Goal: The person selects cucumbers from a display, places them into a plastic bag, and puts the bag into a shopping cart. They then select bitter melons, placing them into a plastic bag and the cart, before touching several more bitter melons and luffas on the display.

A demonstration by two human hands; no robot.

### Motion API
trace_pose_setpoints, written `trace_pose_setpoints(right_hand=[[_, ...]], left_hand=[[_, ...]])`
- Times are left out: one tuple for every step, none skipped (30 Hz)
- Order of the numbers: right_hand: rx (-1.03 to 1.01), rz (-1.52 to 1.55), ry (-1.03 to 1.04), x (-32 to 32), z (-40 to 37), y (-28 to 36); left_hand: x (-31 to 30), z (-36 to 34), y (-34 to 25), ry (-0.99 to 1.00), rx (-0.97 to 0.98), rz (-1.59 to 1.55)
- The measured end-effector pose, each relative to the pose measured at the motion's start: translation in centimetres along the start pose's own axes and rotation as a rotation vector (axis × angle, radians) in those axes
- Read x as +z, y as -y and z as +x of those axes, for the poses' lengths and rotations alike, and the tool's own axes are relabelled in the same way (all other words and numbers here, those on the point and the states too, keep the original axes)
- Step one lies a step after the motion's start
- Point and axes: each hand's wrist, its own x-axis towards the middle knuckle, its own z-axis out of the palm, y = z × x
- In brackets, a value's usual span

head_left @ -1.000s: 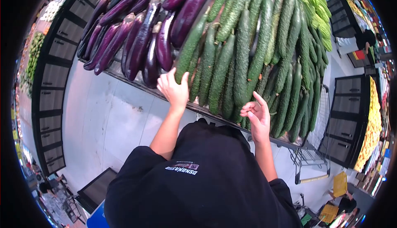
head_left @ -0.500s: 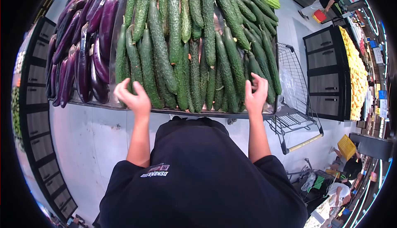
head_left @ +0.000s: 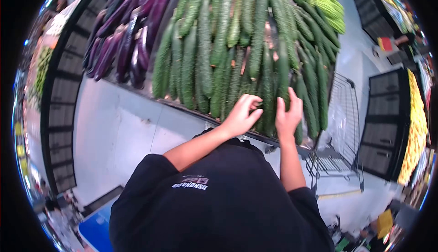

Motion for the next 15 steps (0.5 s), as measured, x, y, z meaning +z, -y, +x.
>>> trace_pose_setpoints(right_hand=[[0.099, 0.130, 0.016, -0.8, 0.1, 0.9], [0.190, 0.315, 0.042, -1.4, 0.3, 1.9], [0.216, 0.562, 0.026, -1.4, 0.6, 3.1], [0.243, 0.808, 0.003, -1.1, 0.8, 4.6], [0.387, 0.976, 0.032, -1.0, 0.5, 6.0], [0.394, 1.080, 0.024, 0.0, 0.5, 7.2], [0.425, 1.141, 0.067, 0.8, 0.7, 8.0], [0.457, 1.201, 0.111, 1.6, 0.9, 8.8], [0.473, 1.189, 0.173, 2.6, 1.0, 9.4], [0.378, 1.128, 0.219, 3.7, 0.8, 9.8], [0.331, 1.075, 0.289, 4.5, 0.6, 10.4], [0.284, 1.019, 0.359, 5.1, 0.4, 11.0], [0.243, 0.963, 0.401, 5.6, 0.5, 11.7], [0.171, 0.917, 0.393, 6.3, 0.6, 12.1], [0.174, 0.882, 0.391, 6.7, 0.4, 12.3]], left_hand=[[0.3, 0.1, -0.6, 0.028, -0.027, -0.057], [0.4, 0.2, -1.3, 0.083, -0.050, -0.146], [0.5, 0.1, -1.9, 0.117, -0.067, -0.247], [0.2, 0.1, -2.8, 0.155, -0.079, -0.346], [-0.5, 0.0, -3.8, 0.239, -0.147, -0.343], [-0.4, -0.3, -4.1, 0.162, -0.043, -0.409], [-0.8, -0.6, -4.0, 0.122, -0.074, -0.466], [-1.6, -0.8, -3.9, 0.082, -0.105, -0.524], [-2.5, -1.0, -4.1, 0.010, -0.108, -0.561], [-3.4, -1.1, -3.9, -0.065, -0.084, -0.540], [-4.7, -1.5, -3.9, -0.109, -0.107, -0.437], [-6.1, -2.1, -3.9, -0.154, -0.131, -0.335], [-7.3, -2.5, -3.3, -0.248, -0.095, -0.291], [-8.6, -2.7, -2.5, -0.341, -0.058, -0.247], [-10.6, -3.0, -1.7, -0.393, -0.048, -0.138]])
